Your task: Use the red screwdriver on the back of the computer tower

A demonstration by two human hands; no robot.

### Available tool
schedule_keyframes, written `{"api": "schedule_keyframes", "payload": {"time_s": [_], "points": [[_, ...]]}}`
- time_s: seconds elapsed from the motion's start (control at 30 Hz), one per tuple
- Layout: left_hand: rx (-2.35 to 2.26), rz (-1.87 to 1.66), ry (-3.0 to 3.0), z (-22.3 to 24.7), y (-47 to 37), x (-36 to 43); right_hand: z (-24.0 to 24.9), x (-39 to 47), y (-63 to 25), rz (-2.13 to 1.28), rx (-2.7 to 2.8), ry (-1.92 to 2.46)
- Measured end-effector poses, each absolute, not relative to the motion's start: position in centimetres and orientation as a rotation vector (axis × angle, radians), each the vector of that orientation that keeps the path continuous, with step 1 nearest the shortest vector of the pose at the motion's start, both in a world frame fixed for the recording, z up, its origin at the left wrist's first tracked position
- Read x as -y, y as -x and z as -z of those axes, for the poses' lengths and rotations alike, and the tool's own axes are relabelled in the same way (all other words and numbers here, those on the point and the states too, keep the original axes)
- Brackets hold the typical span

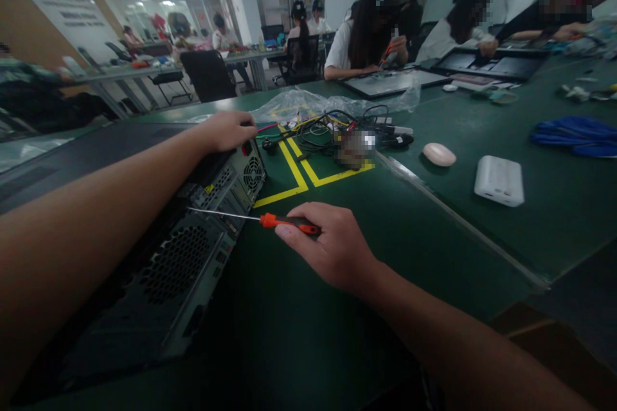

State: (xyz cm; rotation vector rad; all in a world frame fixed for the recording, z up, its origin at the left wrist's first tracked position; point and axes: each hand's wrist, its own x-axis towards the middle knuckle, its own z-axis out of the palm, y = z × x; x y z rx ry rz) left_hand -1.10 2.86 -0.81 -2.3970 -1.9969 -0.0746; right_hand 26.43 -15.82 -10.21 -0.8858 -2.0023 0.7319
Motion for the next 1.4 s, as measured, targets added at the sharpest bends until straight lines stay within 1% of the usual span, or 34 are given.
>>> {"api": "schedule_keyframes", "payload": {"time_s": [0.17,1.03,1.4], "points": [[2.024,0.095,2.391,0.82,1.05,-2.85,10.45,16.02,-26.27,-0.807,2.022,0.926],[2.037,0.124,2.412,0.85,1.16,-2.96,10.48,15.83,-26.50,-0.789,2.038,0.889],[2.009,0.019,2.377,0.55,0.64,-2.61,10.78,15.74,-26.34,-0.738,2.028,0.849]]}}
